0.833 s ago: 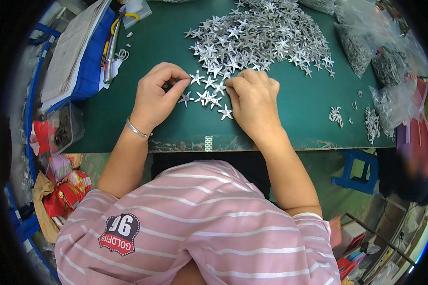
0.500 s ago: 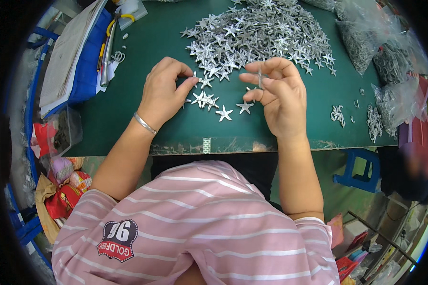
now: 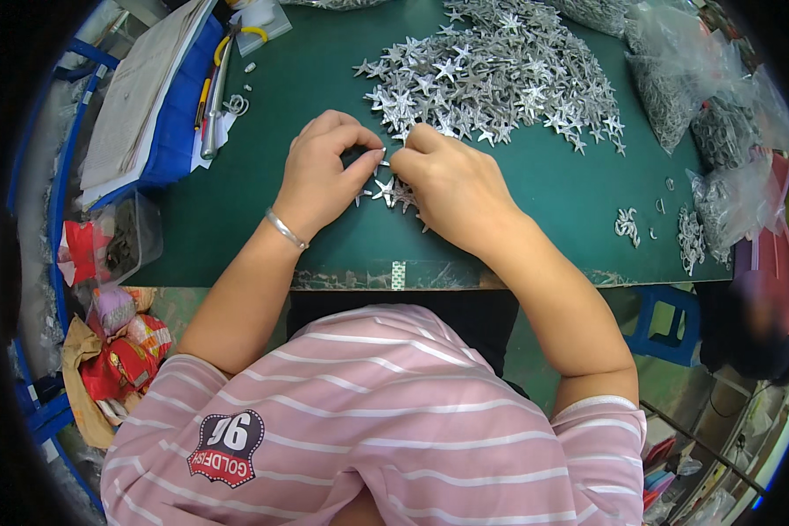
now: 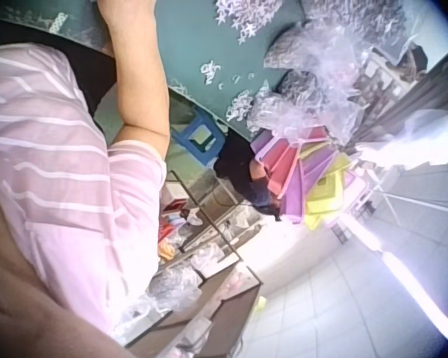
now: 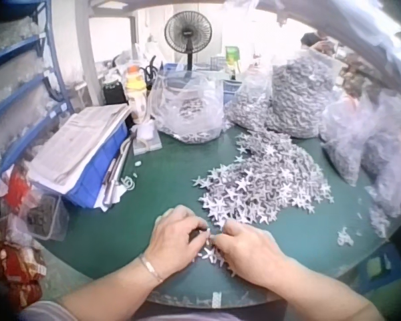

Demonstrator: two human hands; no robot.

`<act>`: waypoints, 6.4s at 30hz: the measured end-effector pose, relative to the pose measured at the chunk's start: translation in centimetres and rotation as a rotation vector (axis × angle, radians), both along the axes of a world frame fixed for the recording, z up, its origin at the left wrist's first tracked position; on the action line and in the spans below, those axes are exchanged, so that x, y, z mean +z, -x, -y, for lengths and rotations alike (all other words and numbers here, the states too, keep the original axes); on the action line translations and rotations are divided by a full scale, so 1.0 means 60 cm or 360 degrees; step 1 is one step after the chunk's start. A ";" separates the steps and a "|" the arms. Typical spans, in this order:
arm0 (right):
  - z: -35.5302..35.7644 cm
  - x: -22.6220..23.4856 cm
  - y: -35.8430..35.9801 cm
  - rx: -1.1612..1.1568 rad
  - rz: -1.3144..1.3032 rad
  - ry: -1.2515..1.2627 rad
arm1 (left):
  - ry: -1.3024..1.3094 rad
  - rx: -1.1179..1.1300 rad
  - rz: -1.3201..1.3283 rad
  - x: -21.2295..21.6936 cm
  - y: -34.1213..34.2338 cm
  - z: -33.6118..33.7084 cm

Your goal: The person picks up small silver star-shaped decorations from a pile on a green workbench, handles them by hand to check their condition, and moves them individually.

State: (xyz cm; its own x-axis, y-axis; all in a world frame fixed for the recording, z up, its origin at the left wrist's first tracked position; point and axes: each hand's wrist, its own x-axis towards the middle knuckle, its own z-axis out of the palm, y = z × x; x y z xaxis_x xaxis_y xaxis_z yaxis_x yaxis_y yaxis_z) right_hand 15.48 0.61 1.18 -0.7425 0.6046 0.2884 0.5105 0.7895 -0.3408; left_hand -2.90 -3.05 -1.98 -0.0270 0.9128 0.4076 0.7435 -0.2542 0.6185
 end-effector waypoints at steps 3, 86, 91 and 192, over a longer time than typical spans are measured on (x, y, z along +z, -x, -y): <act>-0.005 0.005 -0.018 -0.0199 -0.0556 0.0880 | 0.0183 -0.0065 0.0653 0.005 0.000 0.001; 0.042 -0.011 -0.062 -0.0090 -0.0698 0.0493 | 0.0911 -0.0489 0.2076 0.043 0.022 0.020; 0.036 0.006 -0.060 -0.0072 -0.0517 0.0380 | 0.0152 -0.0089 0.0203 0.031 -0.012 0.017; 0.021 -0.005 -0.108 -0.0651 -0.0563 0.0586 | 0.0217 -0.0806 0.0392 0.037 -0.024 0.016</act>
State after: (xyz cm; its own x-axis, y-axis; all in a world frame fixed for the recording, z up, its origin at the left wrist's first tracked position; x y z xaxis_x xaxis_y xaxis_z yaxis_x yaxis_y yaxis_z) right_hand 21.95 -0.67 0.87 -0.3299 0.9240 0.1932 0.5523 0.3549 -0.7544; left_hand -1.47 -3.98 0.27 0.3476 0.8805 0.3222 0.3798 -0.4464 0.8102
